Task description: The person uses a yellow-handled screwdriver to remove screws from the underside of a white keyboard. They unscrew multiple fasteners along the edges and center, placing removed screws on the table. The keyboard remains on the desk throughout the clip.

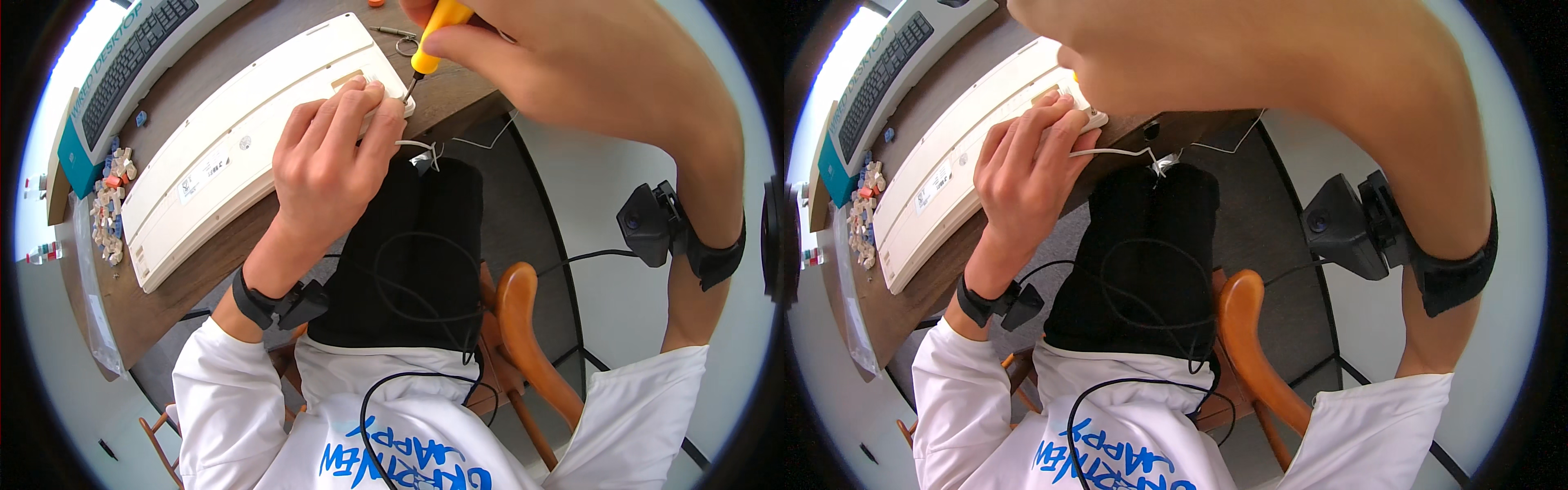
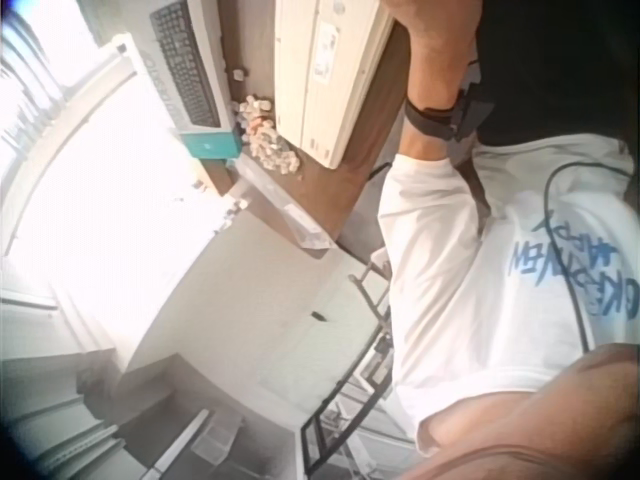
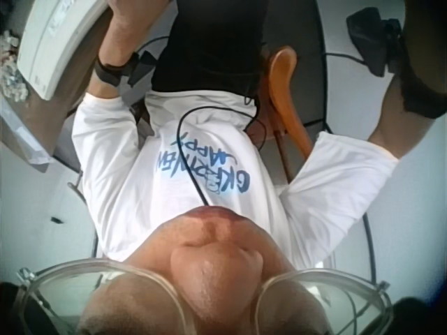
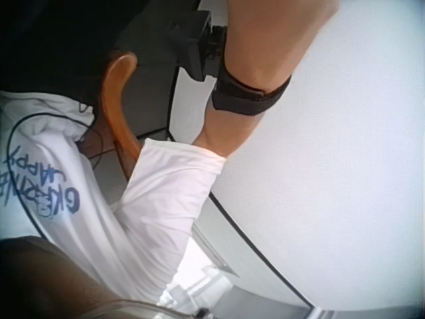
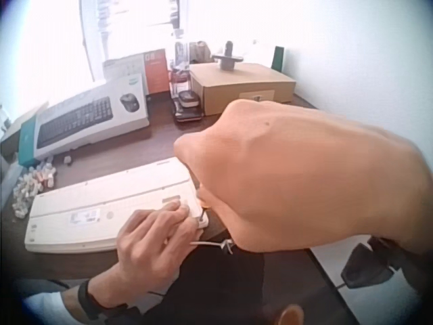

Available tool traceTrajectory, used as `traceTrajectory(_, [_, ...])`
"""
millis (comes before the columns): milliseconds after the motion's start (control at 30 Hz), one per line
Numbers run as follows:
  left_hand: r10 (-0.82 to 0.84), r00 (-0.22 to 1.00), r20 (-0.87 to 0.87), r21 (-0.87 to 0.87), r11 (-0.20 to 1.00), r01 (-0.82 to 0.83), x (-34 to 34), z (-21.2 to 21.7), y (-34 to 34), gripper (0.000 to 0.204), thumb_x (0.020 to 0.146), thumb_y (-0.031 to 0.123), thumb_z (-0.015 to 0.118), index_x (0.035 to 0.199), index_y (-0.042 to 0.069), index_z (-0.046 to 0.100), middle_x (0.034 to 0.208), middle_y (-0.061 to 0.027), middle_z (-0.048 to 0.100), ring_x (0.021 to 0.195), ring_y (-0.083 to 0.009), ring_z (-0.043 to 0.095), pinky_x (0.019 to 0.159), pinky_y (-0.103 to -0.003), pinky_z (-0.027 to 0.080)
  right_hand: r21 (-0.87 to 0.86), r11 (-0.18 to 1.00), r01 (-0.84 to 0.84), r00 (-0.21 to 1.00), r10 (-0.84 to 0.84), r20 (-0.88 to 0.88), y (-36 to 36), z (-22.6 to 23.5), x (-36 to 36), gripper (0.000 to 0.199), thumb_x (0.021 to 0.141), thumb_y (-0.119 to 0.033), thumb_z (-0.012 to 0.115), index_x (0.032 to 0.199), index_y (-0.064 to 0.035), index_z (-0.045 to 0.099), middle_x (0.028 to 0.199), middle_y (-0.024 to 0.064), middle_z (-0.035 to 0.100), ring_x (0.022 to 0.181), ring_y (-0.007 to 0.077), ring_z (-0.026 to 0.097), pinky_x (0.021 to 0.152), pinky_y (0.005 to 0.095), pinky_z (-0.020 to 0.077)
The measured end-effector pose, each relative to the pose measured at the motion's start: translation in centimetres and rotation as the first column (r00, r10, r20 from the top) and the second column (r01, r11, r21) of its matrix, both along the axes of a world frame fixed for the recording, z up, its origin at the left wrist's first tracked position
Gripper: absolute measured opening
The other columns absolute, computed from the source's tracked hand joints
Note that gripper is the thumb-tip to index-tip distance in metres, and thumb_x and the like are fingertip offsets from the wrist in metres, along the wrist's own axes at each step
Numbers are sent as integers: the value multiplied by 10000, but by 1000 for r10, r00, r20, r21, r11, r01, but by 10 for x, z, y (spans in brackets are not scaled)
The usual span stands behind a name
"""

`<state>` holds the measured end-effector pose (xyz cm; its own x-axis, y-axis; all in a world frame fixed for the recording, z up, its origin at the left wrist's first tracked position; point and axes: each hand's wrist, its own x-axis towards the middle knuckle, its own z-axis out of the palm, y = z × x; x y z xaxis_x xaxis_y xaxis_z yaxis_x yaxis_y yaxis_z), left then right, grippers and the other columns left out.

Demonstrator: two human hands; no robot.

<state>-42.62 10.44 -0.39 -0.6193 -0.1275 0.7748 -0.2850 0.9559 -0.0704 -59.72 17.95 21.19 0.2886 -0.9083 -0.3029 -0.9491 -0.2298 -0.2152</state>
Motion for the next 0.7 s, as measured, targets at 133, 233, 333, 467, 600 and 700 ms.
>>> traceTrajectory(133, [-4, 1000, -5, -14, 1000, 4, 0, 2, 1, 217, 783, 152, 865, 945, 83, 737, 989, -30, 740, 952, -194, 756, 779, -309, 564, -225, 953, -203, 977, 180, -117, 9, -13, -4, 155, 913, -54, 568, 956, 87, 615, 850, 244, 685, 838, 376, 723, 744, 462, 563])
traceTrajectory(233, [-6, 1000, -17, -18, 1000, 6, -1, 3, 1, 119, 829, 109, 790, 917, 97, 711, 965, -12, 704, 985, -177, 754, 748, -302, 541, -195, 981, 12, 1000, -16, -20, 13, -15, 1, 185, 916, -50, 562, 993, 110, 614, 911, 261, 680, 872, 373, 715, 787, 465, 562])
traceTrajectory(333, [-4, 1000, 4, 10, 1000, 4, 1, 5, 2, 133, 832, 123, 796, 933, 96, 715, 970, -16, 703, 996, -182, 750, 756, -306, 541, -62, 997, -38, 980, 49, 191, 2, -9, -5, 200, 909, -38, 563, 1009, 131, 603, 974, 290, 659, 908, 377, 701, 834, 475, 558])
traceTrajectory(467, [-18, 999, 42, 33, 999, 17, 2, 7, 3, 157, 837, 150, 806, 954, 92, 721, 981, -22, 704, 1000, -191, 745, 766, -314, 539, -292, 952, -90, 983, 133, 129, 12, -24, -5, 192, 887, -7, 570, 999, 146, 598, 995, 303, 644, 952, 367, 689, 865, 470, 557])
traceTrajectory(600, [-18, 998, 53, 21, 1000, 17, 3, 7, 2, 181, 842, 178, 812, 976, 87, 732, 991, -26, 705, 984, -197, 744, 766, -320, 539, 101, 994, 33, 996, -24, -86, -10, 2, 9, 188, 865, 15, 606, 992, 155, 612, 973, 289, 648, 985, 344, 685, 867, 431, 562])
traceTrajectory(700, [-16, 998, 53, 38, 999, 14, 4, 6, 2, 198, 840, 186, 817, 991, 84, 742, 994, -32, 710, 974, -202, 746, 770, -322, 542, 254, 964, 75, 994, -53, -94, -16, 24, 16, 204, 881, -1, 633, 1003, 161, 623, 920, 274, 677, 941, 346, 709, 805, 390, 583])
